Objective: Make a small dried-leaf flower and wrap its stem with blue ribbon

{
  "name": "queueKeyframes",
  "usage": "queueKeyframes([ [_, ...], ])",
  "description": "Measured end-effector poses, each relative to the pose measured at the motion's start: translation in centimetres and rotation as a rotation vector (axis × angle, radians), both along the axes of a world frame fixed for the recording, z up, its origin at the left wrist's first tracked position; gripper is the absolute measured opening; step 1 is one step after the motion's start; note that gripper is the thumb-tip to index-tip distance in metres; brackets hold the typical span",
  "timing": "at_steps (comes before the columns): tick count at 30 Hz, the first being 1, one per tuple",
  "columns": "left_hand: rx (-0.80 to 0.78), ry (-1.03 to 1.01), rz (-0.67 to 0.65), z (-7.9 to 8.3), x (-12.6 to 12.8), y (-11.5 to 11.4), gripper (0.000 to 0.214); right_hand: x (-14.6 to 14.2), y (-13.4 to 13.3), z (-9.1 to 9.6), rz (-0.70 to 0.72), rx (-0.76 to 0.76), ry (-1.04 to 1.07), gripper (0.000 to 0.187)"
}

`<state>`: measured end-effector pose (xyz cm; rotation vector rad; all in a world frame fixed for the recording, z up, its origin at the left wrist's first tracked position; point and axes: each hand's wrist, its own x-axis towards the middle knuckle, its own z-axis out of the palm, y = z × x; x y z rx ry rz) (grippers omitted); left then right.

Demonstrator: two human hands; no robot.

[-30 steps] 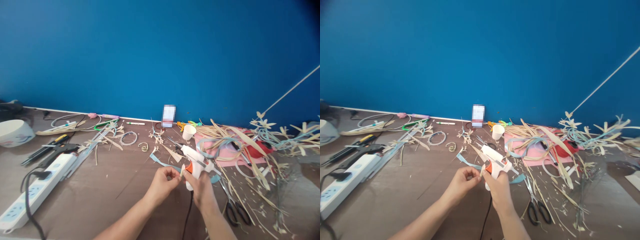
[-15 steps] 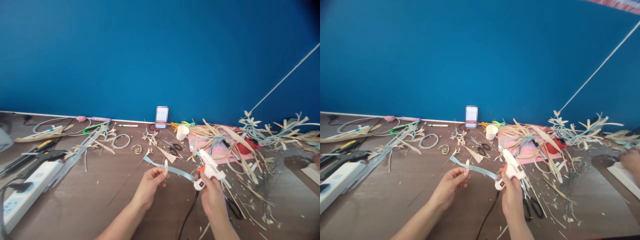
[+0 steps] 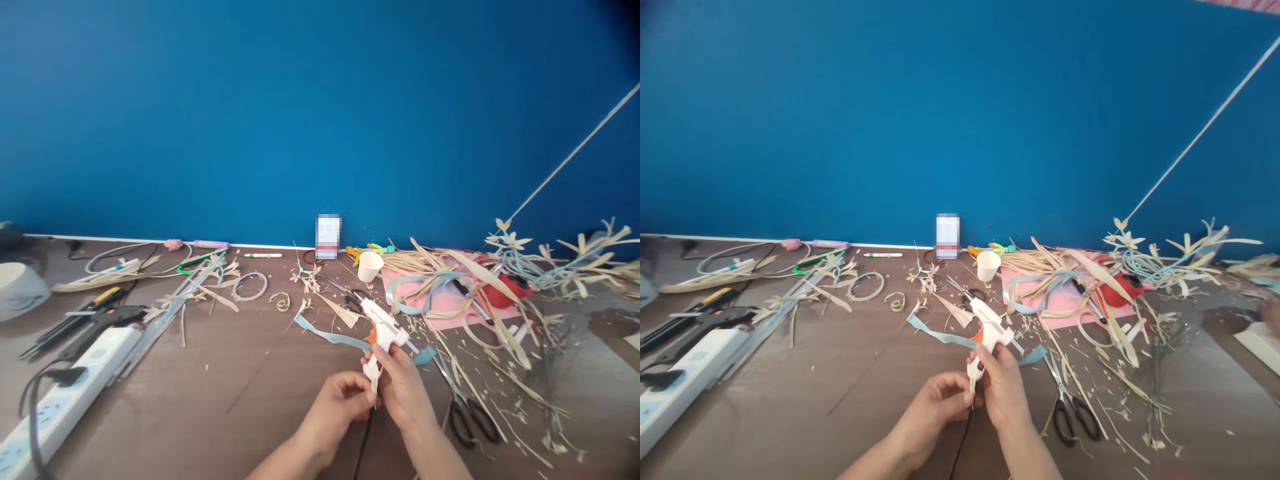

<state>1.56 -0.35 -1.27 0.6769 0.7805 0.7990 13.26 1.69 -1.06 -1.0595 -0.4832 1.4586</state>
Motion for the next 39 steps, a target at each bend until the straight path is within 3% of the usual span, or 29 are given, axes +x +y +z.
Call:
queueKeyframes([
  [5, -0.023, -0.104, -0.025, -0.2, -0.2, 0.7, 0.023, -0.2, 0.2, -0.4, 0.014, -0.031, -0.074, 0.023],
  [10, 0.033, -0.015, -0.030, -0.7, -0.4, 1.9, 0.025, -0.3, 0.6, -0.5, 0.009, 0.009, -0.002, 0.020],
  [14, 0.048, -0.015, -0.091, -0.1, -0.9, 2.5, 0.026, -0.2, 0.7, -0.6, 0.028, 0.014, 0.033, 0.018],
  [19, -0.039, -0.119, -0.180, 1.1, -1.6, 3.6, 0.027, 0.2, 0.8, -0.1, 0.166, 0.007, -0.002, 0.020],
  [25, 0.093, -0.129, -0.233, 1.1, -1.6, 4.1, 0.023, -0.3, 1.2, 0.9, 0.343, 0.055, -0.039, 0.015],
  [34, 0.295, 0.112, 0.019, 1.5, -2.5, 4.9, 0.023, 0.7, 0.9, 1.0, 0.157, 0.072, -0.387, 0.029],
  [39, 0.313, 0.122, -0.030, 2.0, -2.6, 5.1, 0.018, 1.4, 1.0, 1.2, 0.140, 0.081, -0.460, 0.023],
])
